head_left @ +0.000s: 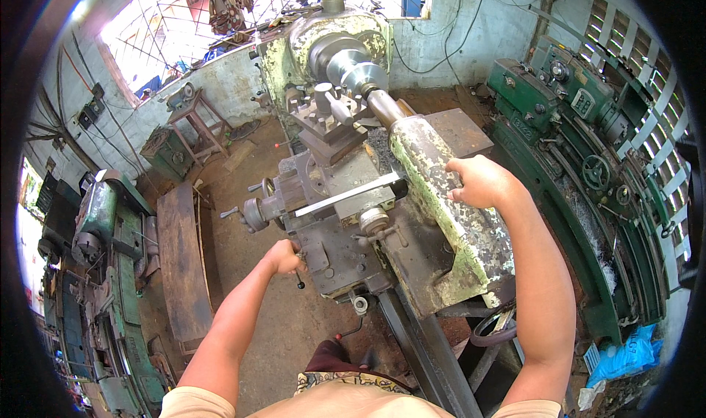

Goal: The person operates a metal lathe, adjusting the tool post and carriage while a cylindrical metal workpiece rotates. They then use a vernier caliper to measure the diameter of the workpiece.

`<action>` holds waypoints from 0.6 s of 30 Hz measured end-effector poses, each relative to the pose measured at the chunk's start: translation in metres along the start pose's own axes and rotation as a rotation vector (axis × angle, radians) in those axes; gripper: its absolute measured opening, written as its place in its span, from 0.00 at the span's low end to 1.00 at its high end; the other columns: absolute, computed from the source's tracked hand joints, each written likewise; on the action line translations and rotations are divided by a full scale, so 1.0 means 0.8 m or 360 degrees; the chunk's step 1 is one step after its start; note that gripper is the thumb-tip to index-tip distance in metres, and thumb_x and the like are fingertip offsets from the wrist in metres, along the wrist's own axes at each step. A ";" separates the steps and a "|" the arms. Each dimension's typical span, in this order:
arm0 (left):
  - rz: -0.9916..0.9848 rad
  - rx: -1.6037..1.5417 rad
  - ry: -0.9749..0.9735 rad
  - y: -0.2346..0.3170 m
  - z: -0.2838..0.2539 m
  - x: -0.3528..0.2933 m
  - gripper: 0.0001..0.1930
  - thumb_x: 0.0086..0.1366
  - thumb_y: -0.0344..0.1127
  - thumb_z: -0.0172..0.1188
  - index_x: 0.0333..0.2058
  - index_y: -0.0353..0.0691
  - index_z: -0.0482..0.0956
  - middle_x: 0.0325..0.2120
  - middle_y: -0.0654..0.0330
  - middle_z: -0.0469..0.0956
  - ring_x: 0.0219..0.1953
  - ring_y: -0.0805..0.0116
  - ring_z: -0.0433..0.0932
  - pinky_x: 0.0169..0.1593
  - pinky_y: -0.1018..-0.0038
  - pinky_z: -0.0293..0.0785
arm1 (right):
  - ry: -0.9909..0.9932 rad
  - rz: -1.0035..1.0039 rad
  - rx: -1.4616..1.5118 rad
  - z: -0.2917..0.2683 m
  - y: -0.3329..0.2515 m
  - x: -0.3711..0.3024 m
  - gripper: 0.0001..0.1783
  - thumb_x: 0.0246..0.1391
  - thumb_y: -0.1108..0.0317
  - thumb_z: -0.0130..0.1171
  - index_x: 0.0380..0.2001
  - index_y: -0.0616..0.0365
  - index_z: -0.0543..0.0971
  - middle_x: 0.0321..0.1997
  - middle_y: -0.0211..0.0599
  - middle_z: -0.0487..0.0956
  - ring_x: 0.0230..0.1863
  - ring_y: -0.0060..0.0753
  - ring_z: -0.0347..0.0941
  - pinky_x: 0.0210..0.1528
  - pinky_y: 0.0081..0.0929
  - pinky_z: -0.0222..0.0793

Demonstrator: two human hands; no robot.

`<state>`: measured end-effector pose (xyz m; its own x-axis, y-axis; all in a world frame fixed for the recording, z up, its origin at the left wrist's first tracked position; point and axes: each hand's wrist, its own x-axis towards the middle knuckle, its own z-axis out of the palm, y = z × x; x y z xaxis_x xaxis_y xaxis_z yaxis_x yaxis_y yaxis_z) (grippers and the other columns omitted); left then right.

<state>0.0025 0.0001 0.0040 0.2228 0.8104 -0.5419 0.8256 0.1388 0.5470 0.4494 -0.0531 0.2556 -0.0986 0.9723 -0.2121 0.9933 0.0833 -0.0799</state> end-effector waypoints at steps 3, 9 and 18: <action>0.0005 0.0000 0.0010 0.001 0.000 -0.001 0.16 0.47 0.31 0.78 0.31 0.28 0.82 0.21 0.57 0.82 0.23 0.69 0.84 0.29 0.70 0.80 | 0.0002 -0.0003 0.0000 0.001 0.001 0.001 0.34 0.55 0.55 0.72 0.63 0.53 0.76 0.51 0.51 0.85 0.56 0.53 0.80 0.61 0.44 0.76; 0.0001 0.0032 -0.0014 -0.001 -0.001 0.002 0.16 0.47 0.30 0.76 0.33 0.27 0.83 0.21 0.56 0.83 0.23 0.68 0.84 0.29 0.69 0.81 | 0.0003 0.0007 0.0011 -0.001 -0.001 -0.002 0.33 0.55 0.56 0.73 0.62 0.55 0.77 0.54 0.52 0.84 0.57 0.53 0.80 0.62 0.44 0.76; 0.0013 0.0013 0.0008 -0.004 0.001 0.004 0.17 0.46 0.31 0.77 0.32 0.27 0.83 0.21 0.56 0.83 0.24 0.68 0.84 0.29 0.70 0.80 | -0.0001 -0.0001 0.0040 -0.003 -0.001 -0.002 0.32 0.56 0.56 0.72 0.61 0.55 0.78 0.55 0.52 0.84 0.58 0.53 0.80 0.62 0.44 0.76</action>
<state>0.0010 0.0018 0.0000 0.2270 0.8143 -0.5343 0.8280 0.1274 0.5461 0.4486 -0.0544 0.2583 -0.0994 0.9721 -0.2126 0.9914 0.0785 -0.1044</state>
